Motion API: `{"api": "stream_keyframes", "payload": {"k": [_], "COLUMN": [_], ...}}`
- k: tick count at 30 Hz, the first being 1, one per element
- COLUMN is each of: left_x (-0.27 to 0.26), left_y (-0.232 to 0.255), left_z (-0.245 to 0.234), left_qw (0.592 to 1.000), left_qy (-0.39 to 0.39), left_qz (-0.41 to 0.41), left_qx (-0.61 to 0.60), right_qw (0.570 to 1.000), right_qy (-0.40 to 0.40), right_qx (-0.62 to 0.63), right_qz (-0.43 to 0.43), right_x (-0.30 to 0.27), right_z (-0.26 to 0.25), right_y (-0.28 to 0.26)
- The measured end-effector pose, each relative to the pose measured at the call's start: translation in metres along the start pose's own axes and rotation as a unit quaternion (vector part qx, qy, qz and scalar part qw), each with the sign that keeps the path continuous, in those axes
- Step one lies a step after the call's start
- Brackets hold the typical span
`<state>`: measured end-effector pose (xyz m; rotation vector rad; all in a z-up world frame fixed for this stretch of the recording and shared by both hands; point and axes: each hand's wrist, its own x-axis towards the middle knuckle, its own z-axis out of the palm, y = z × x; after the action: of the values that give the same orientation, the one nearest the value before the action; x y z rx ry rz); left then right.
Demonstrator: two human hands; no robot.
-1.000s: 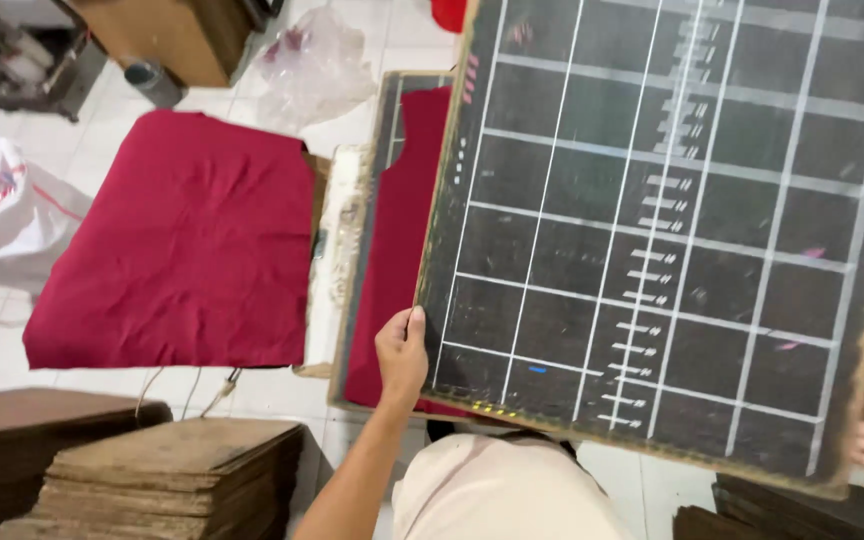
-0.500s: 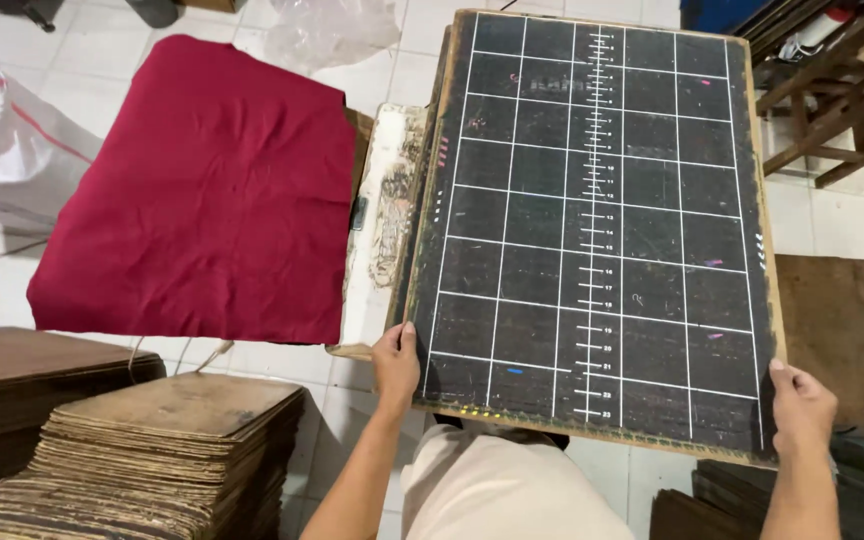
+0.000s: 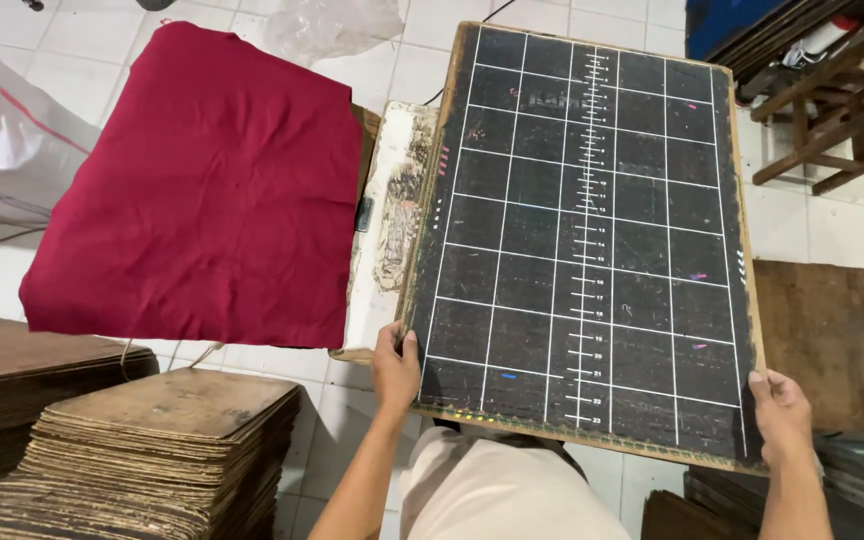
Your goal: The person repeatedly picks up a red sleeveless shirt, places it on a gridded board, smooths it flat, and then removes it to repeat the cycle. The shirt is handled one at a time and returned to a pile after each placement.
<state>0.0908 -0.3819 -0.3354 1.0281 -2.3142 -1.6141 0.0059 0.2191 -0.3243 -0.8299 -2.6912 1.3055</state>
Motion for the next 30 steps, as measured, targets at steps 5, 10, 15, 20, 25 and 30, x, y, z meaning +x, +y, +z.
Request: {"api": "stream_keyframes", "payload": {"k": [5, 10, 15, 20, 25, 30], "left_x": [0.017, 0.018, 0.023, -0.043, -0.051, -0.045], "left_y": [-0.039, -0.042, -0.046, 0.03, 0.016, -0.004], "left_z": [0.008, 0.007, -0.031, -0.082, -0.075, -0.072], "left_qw": [0.985, 0.99, 0.966, 0.908, 0.897, 0.884], "left_qy": [0.066, 0.002, -0.129, -0.242, -0.205, -0.194], "left_qz": [0.124, 0.068, 0.125, 0.123, 0.139, 0.101], "left_qx": [0.099, 0.122, 0.186, 0.319, 0.367, 0.414], "right_qw": [0.998, 0.982, 0.937, 0.926, 0.926, 0.898], "right_qy": [-0.058, -0.114, -0.175, -0.274, -0.215, -0.194], "right_qx": [0.022, -0.056, -0.301, -0.258, -0.295, -0.368], "right_qz": [0.022, 0.138, -0.009, -0.031, -0.096, -0.141], "right_x": [-0.007, -0.036, -0.023, -0.145, -0.154, -0.14], "right_z": [0.017, 0.031, 0.025, -0.021, -0.012, -0.007], "right_y": [0.011, -0.053, -0.005, -0.105, -0.063, -0.03]}}
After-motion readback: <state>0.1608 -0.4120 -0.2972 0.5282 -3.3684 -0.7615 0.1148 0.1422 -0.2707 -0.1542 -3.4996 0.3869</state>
